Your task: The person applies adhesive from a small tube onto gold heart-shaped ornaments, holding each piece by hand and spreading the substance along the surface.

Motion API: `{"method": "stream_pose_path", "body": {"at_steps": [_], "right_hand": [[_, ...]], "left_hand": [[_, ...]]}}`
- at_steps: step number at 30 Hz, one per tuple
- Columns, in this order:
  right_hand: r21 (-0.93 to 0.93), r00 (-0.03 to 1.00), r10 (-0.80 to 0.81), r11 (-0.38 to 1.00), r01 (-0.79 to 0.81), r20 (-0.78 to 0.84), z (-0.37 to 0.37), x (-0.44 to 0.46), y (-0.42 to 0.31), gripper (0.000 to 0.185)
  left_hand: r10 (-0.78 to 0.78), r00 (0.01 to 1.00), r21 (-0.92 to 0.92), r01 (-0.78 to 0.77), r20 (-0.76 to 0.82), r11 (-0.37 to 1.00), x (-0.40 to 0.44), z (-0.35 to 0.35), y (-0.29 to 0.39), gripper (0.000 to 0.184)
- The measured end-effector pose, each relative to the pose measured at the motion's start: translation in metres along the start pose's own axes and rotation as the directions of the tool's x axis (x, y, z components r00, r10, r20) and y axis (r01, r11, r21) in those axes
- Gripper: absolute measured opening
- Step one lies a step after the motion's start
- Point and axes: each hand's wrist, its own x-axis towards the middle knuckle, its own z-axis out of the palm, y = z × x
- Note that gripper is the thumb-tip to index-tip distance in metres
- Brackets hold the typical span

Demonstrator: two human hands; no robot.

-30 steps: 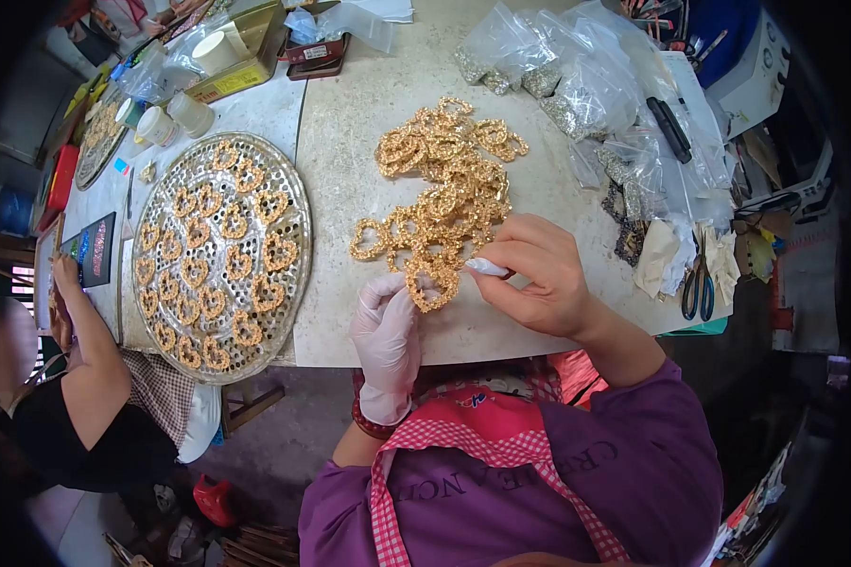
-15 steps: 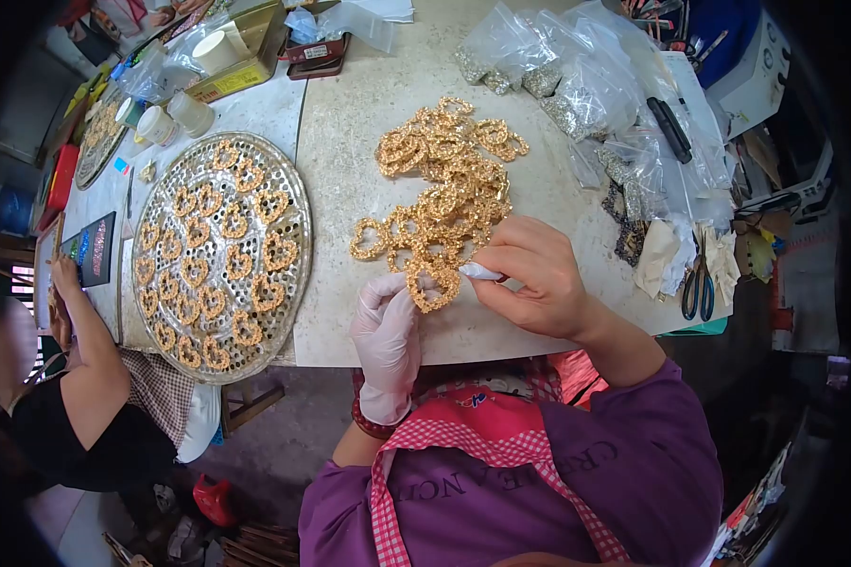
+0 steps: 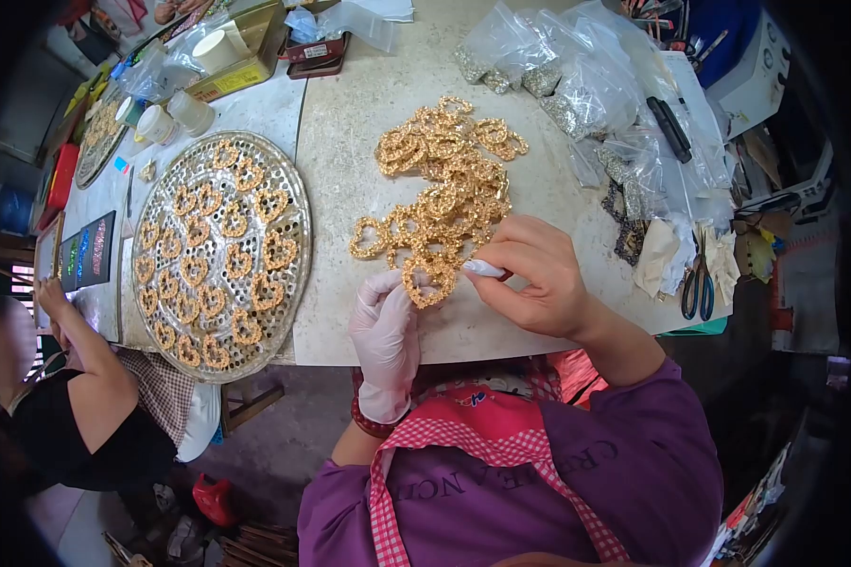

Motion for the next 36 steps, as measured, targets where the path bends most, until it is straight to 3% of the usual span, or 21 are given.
{"method": "stream_pose_path", "body": {"at_steps": [36], "right_hand": [[0.021,0.999,-0.050,0.999,0.050,-0.002,0.0035,-0.0007,0.0017,0.021]], "left_hand": [[0.038,0.999,-0.020,-0.037,0.031,0.999,0.0014,0.0007,-0.0026,0.014]]}}
